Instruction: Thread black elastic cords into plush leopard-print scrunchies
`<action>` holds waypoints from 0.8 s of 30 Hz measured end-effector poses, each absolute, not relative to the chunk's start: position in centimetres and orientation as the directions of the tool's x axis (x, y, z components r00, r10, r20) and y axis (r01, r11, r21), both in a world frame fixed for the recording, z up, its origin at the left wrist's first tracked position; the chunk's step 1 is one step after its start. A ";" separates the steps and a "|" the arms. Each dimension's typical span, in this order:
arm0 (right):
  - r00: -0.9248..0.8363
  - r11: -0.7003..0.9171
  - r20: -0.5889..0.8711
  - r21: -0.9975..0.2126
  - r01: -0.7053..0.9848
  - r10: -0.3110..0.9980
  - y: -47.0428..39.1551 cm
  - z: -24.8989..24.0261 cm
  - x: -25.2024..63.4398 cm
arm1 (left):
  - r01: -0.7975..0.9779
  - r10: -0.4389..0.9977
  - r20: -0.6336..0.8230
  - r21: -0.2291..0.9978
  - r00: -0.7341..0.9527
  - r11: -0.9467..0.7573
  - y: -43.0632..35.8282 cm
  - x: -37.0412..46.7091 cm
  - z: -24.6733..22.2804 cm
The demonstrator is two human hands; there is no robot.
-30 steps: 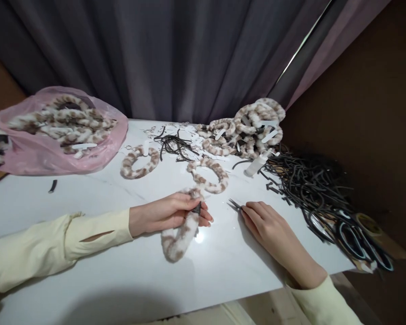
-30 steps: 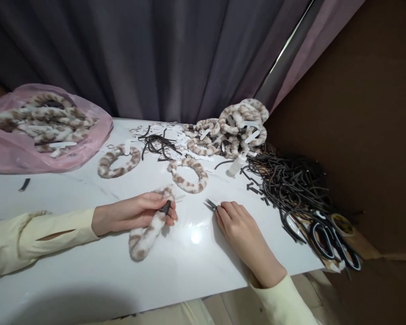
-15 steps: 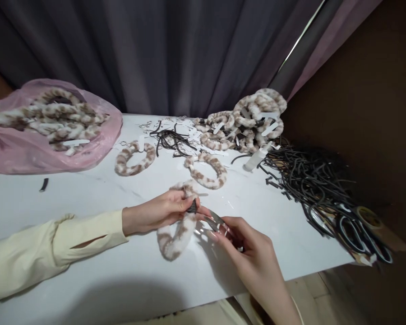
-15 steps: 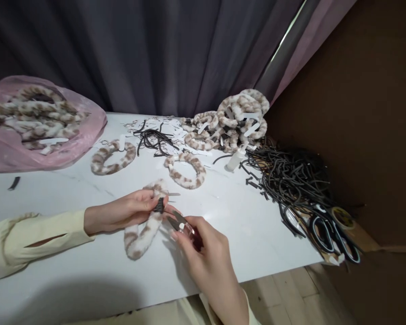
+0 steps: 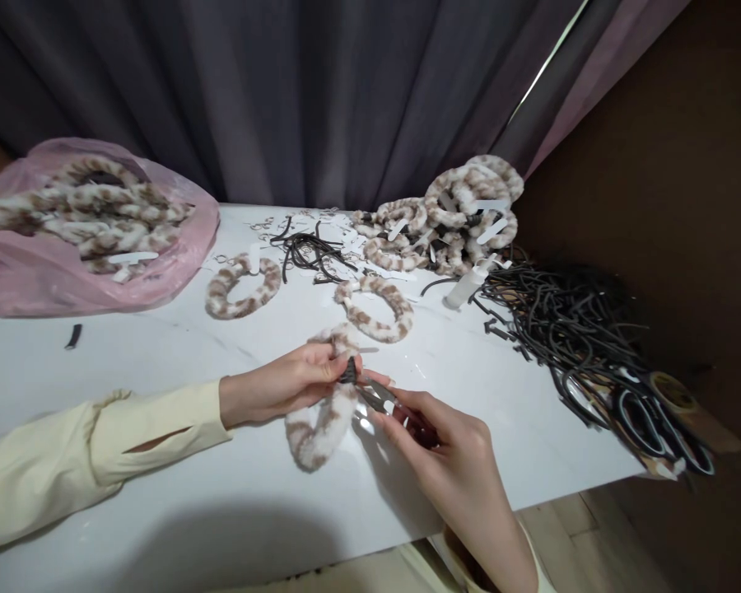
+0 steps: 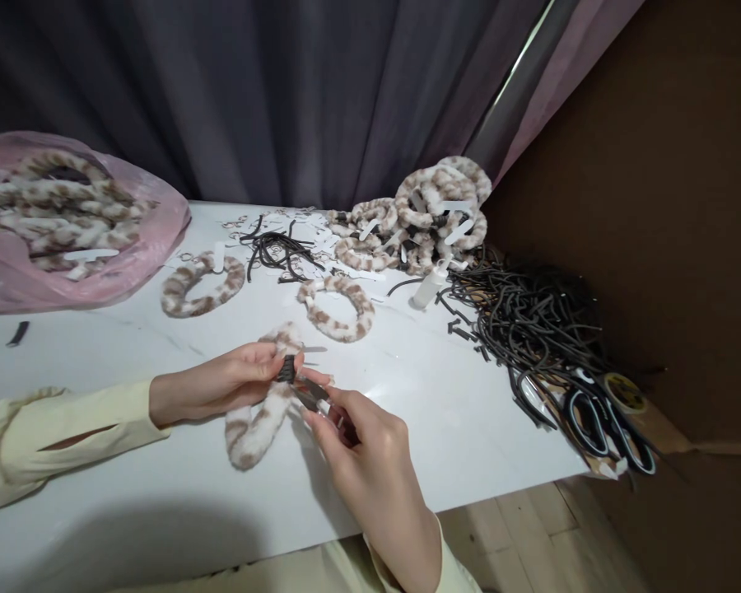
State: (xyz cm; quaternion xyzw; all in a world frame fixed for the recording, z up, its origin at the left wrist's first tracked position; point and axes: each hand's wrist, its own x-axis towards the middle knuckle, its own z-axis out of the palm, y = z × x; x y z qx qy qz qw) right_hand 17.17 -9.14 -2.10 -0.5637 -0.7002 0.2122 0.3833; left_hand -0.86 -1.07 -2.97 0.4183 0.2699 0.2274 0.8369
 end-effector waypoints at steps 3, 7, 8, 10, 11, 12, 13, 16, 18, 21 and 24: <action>-0.077 0.292 0.316 -0.720 0.630 0.946 -9.0 -2.1 17.1 | -0.170 0.627 -0.277 0.813 0.728 0.557 -1.1 -0.8 -3.0; -0.075 0.298 0.324 -0.725 0.621 0.943 -9.0 -2.2 17.1 | -0.195 0.637 -0.267 0.806 0.723 0.559 -1.1 -0.8 -3.1; -0.072 0.299 0.326 -0.727 0.618 0.943 -9.0 -2.2 17.1 | -0.203 0.634 -0.255 0.805 0.730 0.558 -1.1 -0.8 -3.1; -0.069 0.305 0.334 -0.730 0.612 0.940 -9.0 -2.3 17.1 | -0.211 0.621 -0.232 0.804 0.749 0.555 -1.0 -0.8 -3.2; -0.070 0.305 0.334 -0.732 0.609 0.940 -9.0 -2.3 17.1 | -0.209 0.616 -0.227 0.807 0.754 0.553 -1.0 -0.8 -3.2; -0.071 0.304 0.331 -0.734 0.606 0.941 -9.0 -2.3 17.1 | -0.201 0.614 -0.230 0.810 0.755 0.550 -1.0 -0.9 -3.2; -0.070 0.300 0.326 -0.738 0.604 0.943 -9.0 -2.3 17.1 | -0.189 0.615 -0.238 0.815 0.752 0.547 -1.0 -0.9 -3.2; -0.068 0.291 0.314 -0.746 0.599 0.947 -8.9 -2.3 17.0 | -0.178 0.617 -0.239 0.825 0.750 0.537 -1.0 -0.9 -3.2; -0.065 0.291 0.317 -0.748 0.596 0.946 -9.0 -2.3 16.9 | -0.180 0.617 -0.236 0.825 0.751 0.535 -1.0 -0.9 -3.0; -0.064 0.289 0.316 -0.745 0.601 0.947 -9.0 -2.4 16.7 | -0.183 0.638 -0.252 0.825 0.728 0.535 -1.2 -0.7 -2.7; -0.064 0.280 0.308 -0.735 0.618 0.949 -9.1 -2.4 16.5 | -0.199 0.658 -0.249 0.826 0.711 0.528 -1.3 -0.7 -2.8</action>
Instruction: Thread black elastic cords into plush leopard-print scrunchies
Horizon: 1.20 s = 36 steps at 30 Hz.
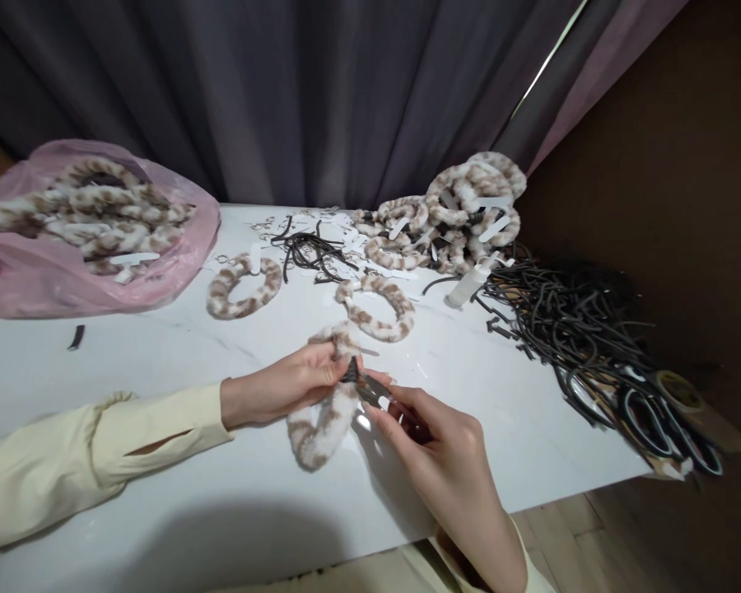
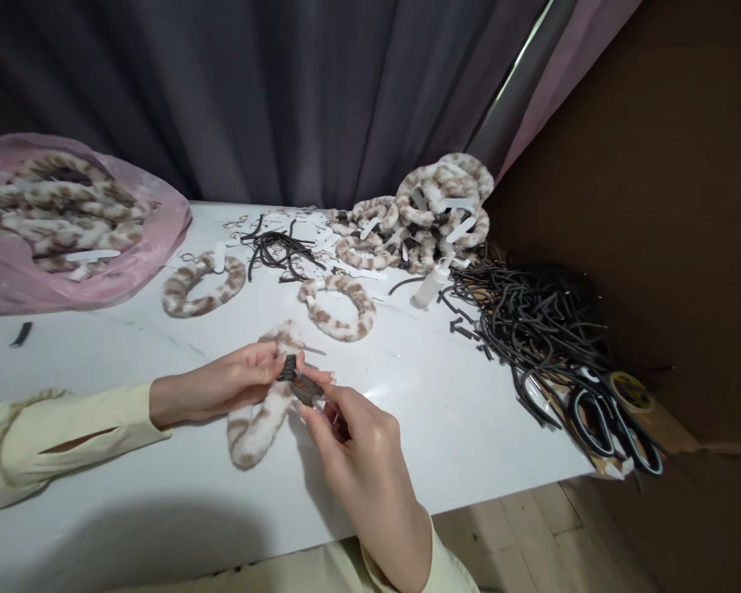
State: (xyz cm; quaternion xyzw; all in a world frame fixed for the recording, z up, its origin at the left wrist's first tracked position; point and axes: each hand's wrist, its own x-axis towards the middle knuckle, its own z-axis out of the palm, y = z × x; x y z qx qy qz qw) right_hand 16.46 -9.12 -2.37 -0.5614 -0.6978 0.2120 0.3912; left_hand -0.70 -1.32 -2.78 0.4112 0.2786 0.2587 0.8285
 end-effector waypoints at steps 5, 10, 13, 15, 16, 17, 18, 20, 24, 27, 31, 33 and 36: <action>-0.055 0.263 0.297 -0.723 0.639 0.953 -9.4 -2.3 15.9 | -0.183 0.671 -0.229 0.856 0.705 0.483 -1.5 -0.8 -3.3; -0.042 0.281 0.354 -0.661 0.696 0.934 -9.5 -2.4 15.2 | -0.143 0.704 -0.206 0.904 0.680 0.403 -1.6 -0.8 -3.2; -0.034 0.289 0.383 -0.634 0.717 0.923 -9.3 -2.6 14.7 | -0.148 0.727 -0.230 0.898 0.647 0.415 -1.5 -0.7 -3.1; -0.023 0.291 0.394 -0.636 0.715 0.919 -8.9 -2.6 14.6 | -0.188 0.727 -0.254 0.864 0.638 0.467 -1.5 -0.6 -3.0; -0.015 0.289 0.396 -0.643 0.709 0.918 -8.8 -2.6 14.6 | -0.214 0.724 -0.262 0.843 0.638 0.493 -1.4 -0.6 -2.9; -0.006 0.282 0.391 -0.654 0.702 0.920 -8.6 -2.6 14.6 | -0.239 0.719 -0.265 0.822 0.643 0.516 -1.4 -0.5 -2.9; 0.002 0.273 0.381 -0.667 0.693 0.925 -8.5 -2.5 14.7 | -0.260 0.713 -0.265 0.804 0.649 0.535 -1.3 -0.5 -2.8; 0.013 0.247 0.345 -0.695 0.675 0.938 -8.4 -2.3 14.9 | -0.286 0.707 -0.264 0.780 0.656 0.557 -1.2 -0.5 -2.8; 0.032 0.185 0.266 -0.746 0.639 0.963 -8.8 -2.1 15.7 | -0.296 0.686 -0.267 0.754 0.677 0.586 -0.9 -0.7 -3.0; 0.056 0.167 0.255 -0.767 0.620 0.965 -9.0 -2.1 16.2 | -0.289 0.690 -0.260 0.768 0.675 0.572 -0.8 -0.9 -3.4; 0.049 0.177 0.260 -0.774 0.608 0.964 -8.9 -2.2 16.4 | -0.279 0.704 -0.222 0.807 0.675 0.521 -0.9 -1.0 -3.6; 0.021 0.189 0.252 -0.776 0.602 0.967 -8.8 -2.2 16.3 | -0.283 0.695 -0.221 0.798 0.684 0.533 -1.0 -1.0 -3.5; 0.005 0.195 0.249 -0.770 0.607 0.968 -8.7 -2.1 16.2 | -0.297 0.689 -0.219 0.783 0.690 0.546 -1.0 -0.9 -3.5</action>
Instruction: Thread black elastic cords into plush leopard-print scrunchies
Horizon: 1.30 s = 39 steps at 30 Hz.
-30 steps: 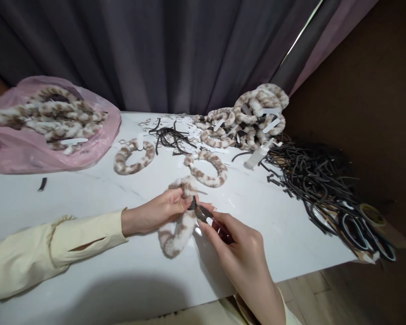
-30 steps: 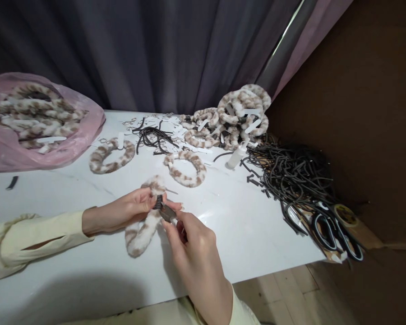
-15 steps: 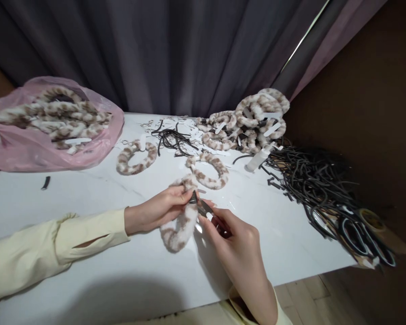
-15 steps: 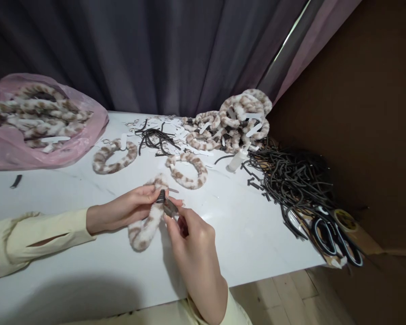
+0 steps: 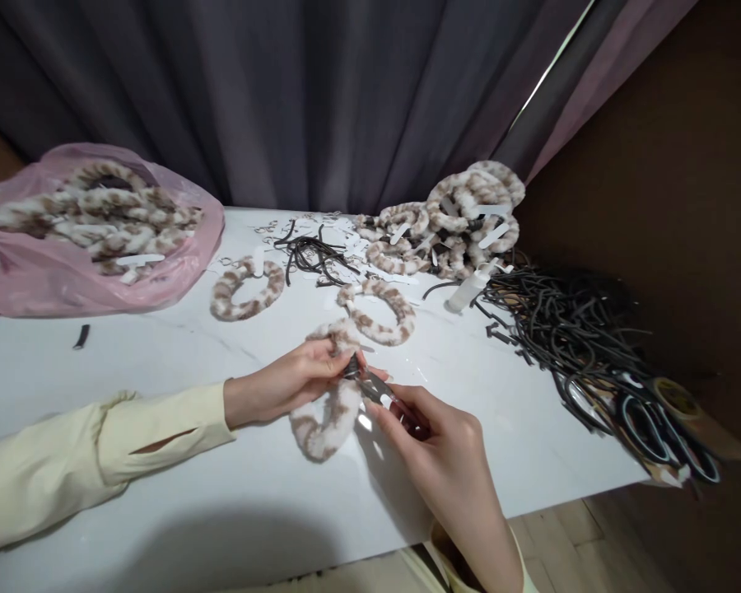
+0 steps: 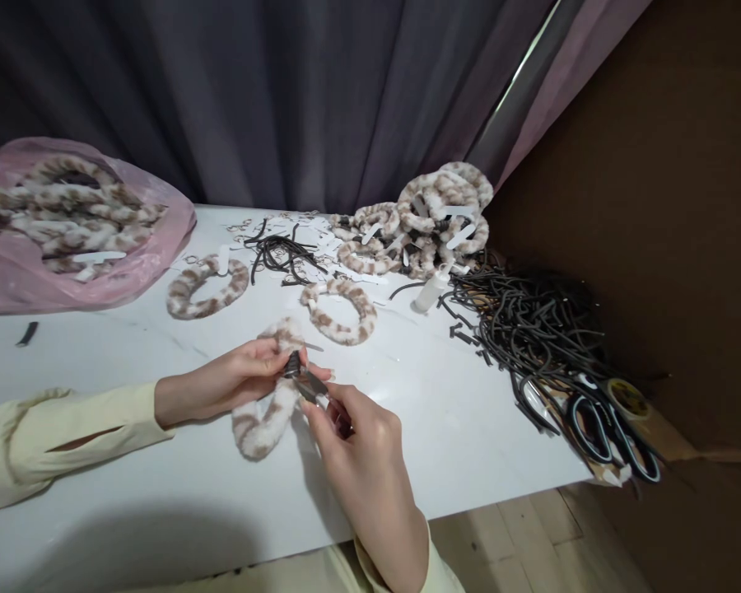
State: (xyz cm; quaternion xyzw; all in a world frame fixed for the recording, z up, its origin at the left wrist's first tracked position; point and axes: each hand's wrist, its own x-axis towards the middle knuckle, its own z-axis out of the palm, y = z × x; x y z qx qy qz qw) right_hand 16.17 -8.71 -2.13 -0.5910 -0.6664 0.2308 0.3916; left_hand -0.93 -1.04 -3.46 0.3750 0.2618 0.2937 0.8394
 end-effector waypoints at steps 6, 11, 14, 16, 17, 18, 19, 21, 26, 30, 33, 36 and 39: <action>0.003 0.221 0.281 -0.762 0.609 0.960 -8.7 -2.3 16.3 | -0.282 0.682 -0.210 0.796 0.700 0.535 -1.0 -0.9 -3.4; 0.009 0.213 0.273 -0.770 0.601 0.962 -8.9 -2.4 16.4 | -0.286 0.683 -0.212 0.792 0.699 0.539 -1.0 -1.0 -3.6; 0.002 0.209 0.264 -0.769 0.604 0.964 -8.9 -2.3 16.4 | -0.285 0.678 -0.207 0.793 0.706 0.539 -0.9 -1.0 -3.7; -0.001 0.215 0.270 -0.766 0.606 0.963 -8.9 -2.3 16.3 | -0.279 0.675 -0.209 0.796 0.707 0.538 -0.9 -1.0 -3.7; -0.001 0.217 0.272 -0.765 0.606 0.962 -8.8 -2.2 16.3 | -0.278 0.678 -0.209 0.798 0.705 0.535 -0.9 -1.0 -3.6; -0.002 0.217 0.272 -0.765 0.607 0.962 -8.8 -2.2 16.3 | -0.278 0.682 -0.210 0.800 0.701 0.532 -0.9 -1.0 -3.6; -0.002 0.217 0.271 -0.765 0.607 0.962 -8.8 -2.2 16.3 | -0.283 0.688 -0.210 0.800 0.694 0.529 -0.9 -0.9 -3.6; 0.002 0.210 0.266 -0.767 0.606 0.964 -8.8 -2.1 16.3 | -0.292 0.698 -0.213 0.797 0.684 0.529 -1.0 -0.8 -3.5; 0.015 0.209 0.276 -0.760 0.616 0.961 -8.7 -2.3 16.2 | -0.268 0.700 -0.238 0.803 0.673 0.532 -1.1 -0.7 -3.3; 0.011 0.221 0.287 -0.759 0.612 0.958 -8.6 -2.4 15.9 | -0.245 0.701 -0.255 0.813 0.666 0.528 -1.2 -0.6 -3.1; 0.012 0.213 0.278 -0.765 0.608 0.961 -8.4 -2.5 15.8 | -0.239 0.704 -0.266 0.813 0.659 0.531 -1.2 -0.6 -3.1; 0.022 0.187 0.245 -0.792 0.581 0.969 -8.1 -2.4 15.8 | -0.264 0.715 -0.271 0.799 0.644 0.540 -1.1 -0.6 -3.3; 0.020 0.139 0.173 -0.849 0.510 0.985 -7.9 -2.3 16.0 | -0.292 0.696 -0.257 0.771 0.670 0.566 -1.0 -0.5 -3.4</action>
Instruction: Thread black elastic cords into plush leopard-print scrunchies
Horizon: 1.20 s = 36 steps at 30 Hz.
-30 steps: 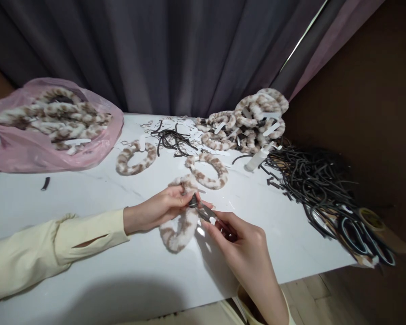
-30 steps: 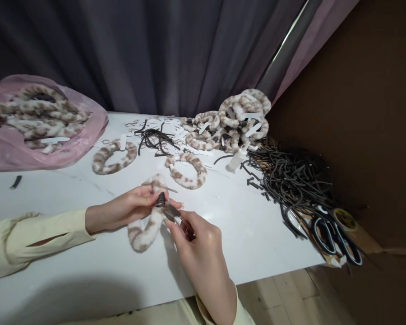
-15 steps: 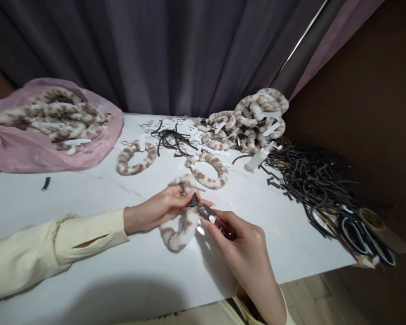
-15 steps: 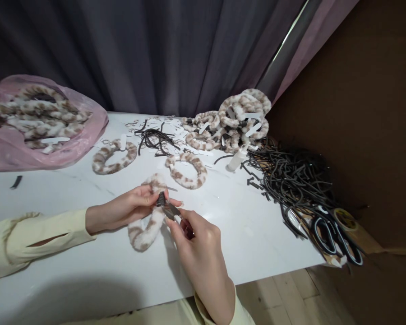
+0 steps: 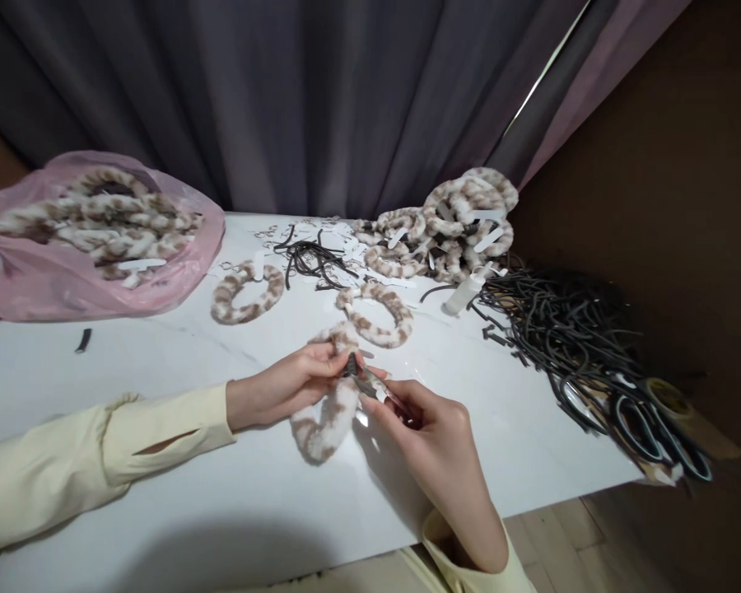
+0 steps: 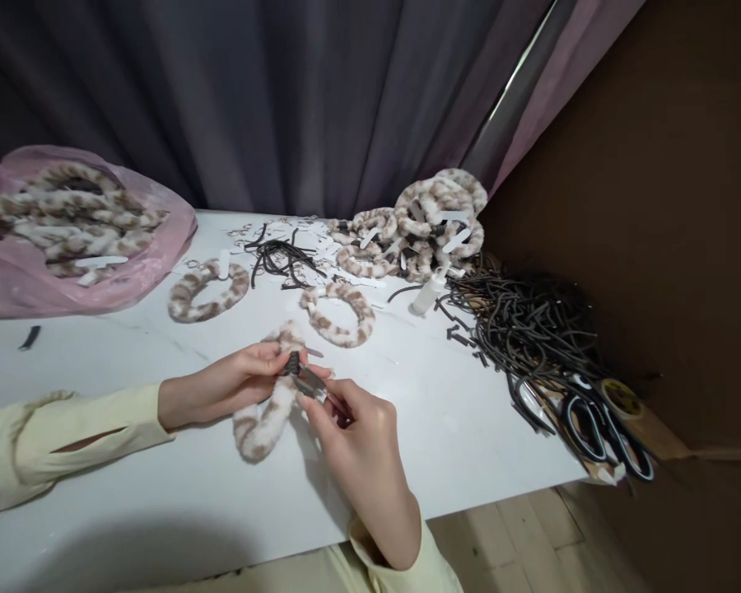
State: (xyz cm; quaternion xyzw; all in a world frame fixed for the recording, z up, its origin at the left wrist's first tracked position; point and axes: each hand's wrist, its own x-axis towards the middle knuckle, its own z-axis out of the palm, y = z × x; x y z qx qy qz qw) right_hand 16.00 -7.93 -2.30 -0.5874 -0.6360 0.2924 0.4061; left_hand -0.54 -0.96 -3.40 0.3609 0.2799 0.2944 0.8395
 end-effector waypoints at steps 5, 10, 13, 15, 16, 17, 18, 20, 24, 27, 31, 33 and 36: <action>0.055 0.036 0.062 -0.922 0.386 0.997 -8.2 -2.3 16.2 | -0.312 0.661 -0.228 0.741 0.715 0.594 -0.6 -0.7 -3.2; 0.078 0.037 0.072 -0.924 0.381 0.994 -8.5 -2.5 16.2 | -0.341 0.663 -0.220 0.718 0.716 0.606 -0.4 -1.0 -3.3; 0.078 0.073 0.115 -0.908 0.414 0.990 -8.4 -2.6 16.1 | -0.344 0.668 -0.231 0.713 0.707 0.610 -0.4 -1.1 -3.4; 0.090 0.100 0.156 -0.888 0.449 0.984 -8.4 -2.6 16.1 | -0.353 0.682 -0.241 0.711 0.690 0.609 -0.3 -1.0 -3.4; 0.099 0.116 0.183 -0.874 0.471 0.978 -8.4 -2.6 16.1 | -0.364 0.689 -0.243 0.705 0.683 0.609 -0.3 -1.0 -3.4; 0.102 0.134 0.211 -0.860 0.493 0.972 -8.4 -2.7 16.1 | -0.376 0.692 -0.240 0.696 0.681 0.612 -0.3 -1.0 -3.3; 0.100 0.152 0.234 -0.847 0.510 0.967 -8.4 -2.7 16.1 | -0.384 0.689 -0.234 0.687 0.686 0.617 -0.2 -1.0 -3.3; 0.085 0.179 0.262 -0.831 0.527 0.961 -8.5 -2.7 16.0 | -0.382 0.667 -0.224 0.674 0.710 0.633 -0.1 -1.2 -3.3; 0.046 0.210 0.275 -0.821 0.531 0.960 -8.6 -2.8 16.0 | -0.363 0.634 -0.211 0.669 0.744 0.649 0.0 -1.5 -3.4; 0.041 0.208 0.271 -0.820 0.533 0.962 -8.7 -2.7 16.0 | -0.349 0.635 -0.213 0.686 0.743 0.638 -0.1 -1.6 -3.6; 0.037 0.208 0.267 -0.823 0.528 0.963 -8.7 -2.7 16.0 | -0.333 0.631 -0.210 0.704 0.747 0.627 -0.2 -1.6 -3.7; 0.035 0.210 0.269 -0.821 0.530 0.962 -8.7 -2.8 16.0 | -0.333 0.626 -0.203 0.703 0.753 0.629 -0.2 -1.6 -3.7; 0.036 0.214 0.277 -0.811 0.545 0.960 -8.6 -2.8 16.0 | -0.327 0.625 -0.207 0.706 0.753 0.628 -0.2 -1.5 -3.5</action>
